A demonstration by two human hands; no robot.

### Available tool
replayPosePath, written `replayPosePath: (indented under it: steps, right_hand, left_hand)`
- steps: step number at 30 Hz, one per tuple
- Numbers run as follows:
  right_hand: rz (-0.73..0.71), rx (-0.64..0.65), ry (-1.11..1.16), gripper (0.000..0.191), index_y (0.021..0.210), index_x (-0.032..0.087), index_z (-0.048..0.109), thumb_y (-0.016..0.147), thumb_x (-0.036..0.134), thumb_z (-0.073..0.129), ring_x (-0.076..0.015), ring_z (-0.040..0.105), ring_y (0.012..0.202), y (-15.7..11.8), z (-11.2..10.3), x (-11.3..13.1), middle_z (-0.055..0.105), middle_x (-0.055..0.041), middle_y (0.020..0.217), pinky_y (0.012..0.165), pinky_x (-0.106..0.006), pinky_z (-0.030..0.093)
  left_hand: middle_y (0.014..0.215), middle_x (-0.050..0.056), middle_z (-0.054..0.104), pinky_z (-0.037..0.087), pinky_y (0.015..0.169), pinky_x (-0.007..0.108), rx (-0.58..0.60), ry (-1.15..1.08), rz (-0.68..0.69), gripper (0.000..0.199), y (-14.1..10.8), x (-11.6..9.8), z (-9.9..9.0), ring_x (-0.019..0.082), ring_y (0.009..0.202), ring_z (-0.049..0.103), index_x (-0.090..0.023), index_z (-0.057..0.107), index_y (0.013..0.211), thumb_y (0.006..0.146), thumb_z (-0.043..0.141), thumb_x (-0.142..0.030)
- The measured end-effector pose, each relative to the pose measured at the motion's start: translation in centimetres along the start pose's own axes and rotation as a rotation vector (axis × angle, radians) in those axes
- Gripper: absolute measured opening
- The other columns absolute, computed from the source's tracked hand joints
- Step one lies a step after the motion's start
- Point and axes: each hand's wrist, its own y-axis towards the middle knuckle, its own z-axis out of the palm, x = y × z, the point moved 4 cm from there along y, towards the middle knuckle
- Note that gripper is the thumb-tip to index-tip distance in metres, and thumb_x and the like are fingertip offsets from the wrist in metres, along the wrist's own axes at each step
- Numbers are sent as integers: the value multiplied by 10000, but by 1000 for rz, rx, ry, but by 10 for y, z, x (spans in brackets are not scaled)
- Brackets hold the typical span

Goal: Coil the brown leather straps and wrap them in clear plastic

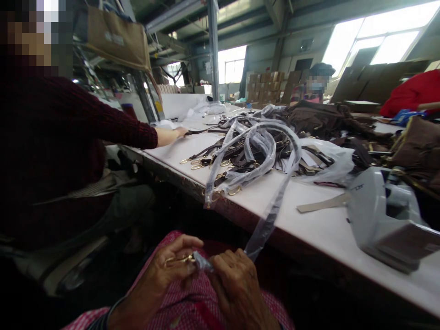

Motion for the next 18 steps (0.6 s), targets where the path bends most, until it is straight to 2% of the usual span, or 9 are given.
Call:
replayPosePath:
  steps: [4,10,15,18]
  right_hand:
    - [4,-52,46,260,888,233,610,1078,236,431,-182,628,720,1,-5,6,668,2,782,751,-337,443]
    - [-26,-195,21,317,907,268,622,1092,282,365,-206,654,677,-3,-9,13,680,-21,738,733,-359,511]
    - [-44,-175,2,370,891,254,620,1112,338,336,-191,664,687,-5,-4,11,682,-8,746,737,-354,516]
    - [-50,-177,-10,361,886,252,617,1109,325,342,-190,664,691,-8,-5,12,688,-11,752,752,-352,523]
  left_hand:
    - [726,23,657,433,536,203,4,-100,-13,323,8,1,6,100,585,533,-134,697,983,835,813,-396]
    - [751,-10,639,453,526,200,-17,-68,-51,326,7,6,10,89,582,530,-152,652,896,765,876,-350]
    - [616,-48,615,427,478,195,-16,-88,-60,411,6,12,6,81,489,507,-186,533,770,695,911,-330]
    - [608,-30,648,448,485,205,29,-98,-67,382,6,11,5,90,470,531,-183,546,760,686,900,-303]
